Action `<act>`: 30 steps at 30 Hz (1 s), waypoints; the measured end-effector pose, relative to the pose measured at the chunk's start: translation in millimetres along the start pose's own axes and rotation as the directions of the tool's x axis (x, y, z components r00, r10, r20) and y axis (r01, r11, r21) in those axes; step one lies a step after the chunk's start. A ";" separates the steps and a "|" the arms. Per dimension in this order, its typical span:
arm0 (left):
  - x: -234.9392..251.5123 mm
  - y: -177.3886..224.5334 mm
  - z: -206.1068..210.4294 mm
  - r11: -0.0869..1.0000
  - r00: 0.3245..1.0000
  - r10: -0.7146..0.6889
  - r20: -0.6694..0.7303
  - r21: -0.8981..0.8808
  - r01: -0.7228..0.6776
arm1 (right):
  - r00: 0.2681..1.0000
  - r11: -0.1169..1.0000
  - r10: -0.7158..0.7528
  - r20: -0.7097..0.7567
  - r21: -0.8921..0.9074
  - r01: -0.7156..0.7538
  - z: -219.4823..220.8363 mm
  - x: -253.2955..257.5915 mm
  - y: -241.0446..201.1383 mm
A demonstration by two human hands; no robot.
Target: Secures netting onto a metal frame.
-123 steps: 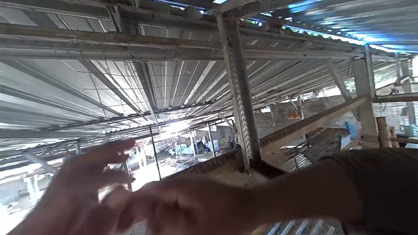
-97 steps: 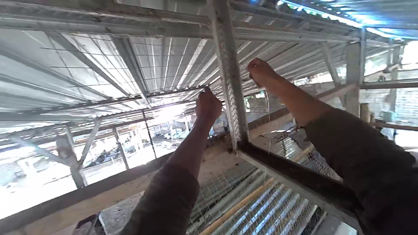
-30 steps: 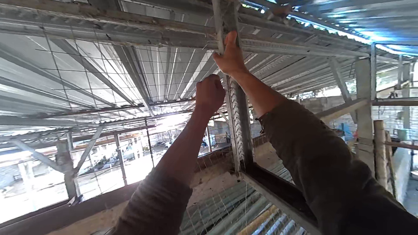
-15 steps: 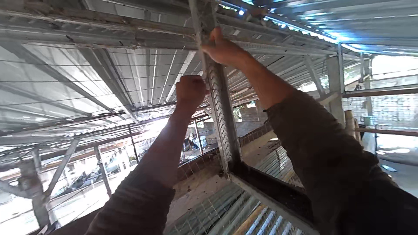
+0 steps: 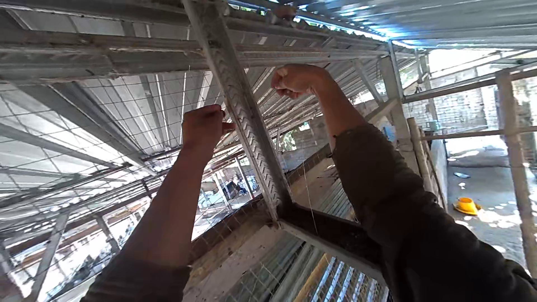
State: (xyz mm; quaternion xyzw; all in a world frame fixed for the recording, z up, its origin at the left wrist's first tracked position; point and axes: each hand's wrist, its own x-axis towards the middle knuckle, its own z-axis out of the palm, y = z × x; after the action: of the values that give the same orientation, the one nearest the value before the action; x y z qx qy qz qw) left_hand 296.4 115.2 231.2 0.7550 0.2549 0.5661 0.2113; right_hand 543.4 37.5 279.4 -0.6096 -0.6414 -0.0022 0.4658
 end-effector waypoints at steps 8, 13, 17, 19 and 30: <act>-1.1 0.3 -3.4 1.000 1.000 -0.009 0.021 -0.017 0.009 | 0.999 0.990 -0.029 -0.012 0.134 0.031 9.1 5.9 14.1; 0.9 -7.1 -5.6 1.000 1.000 -0.008 0.011 0.021 0.008 | 0.997 0.947 -0.073 -0.011 0.314 0.073 28.6 21.4 23.9; 3.2 -10.4 -8.0 0.978 0.997 0.054 -0.063 0.204 -0.040 | 0.997 0.933 -0.073 -0.024 0.351 0.077 30.4 24.0 22.8; 0.8 -8.3 -8.9 0.935 0.988 0.132 -0.085 0.342 -0.095 | 0.996 0.957 -0.082 -0.027 0.278 0.086 34.8 24.3 21.6; 15.0 12.2 1.2 0.521 0.944 0.257 0.208 0.792 -0.317 | 0.983 0.985 -0.121 -0.135 0.107 0.136 59.7 34.7 13.4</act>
State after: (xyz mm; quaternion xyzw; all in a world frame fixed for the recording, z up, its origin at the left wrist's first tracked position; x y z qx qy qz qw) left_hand 302.8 115.0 249.5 0.8157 0.3519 0.3861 -0.2485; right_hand 524.5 102.1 258.8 -0.5375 -0.6474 -0.0343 0.5393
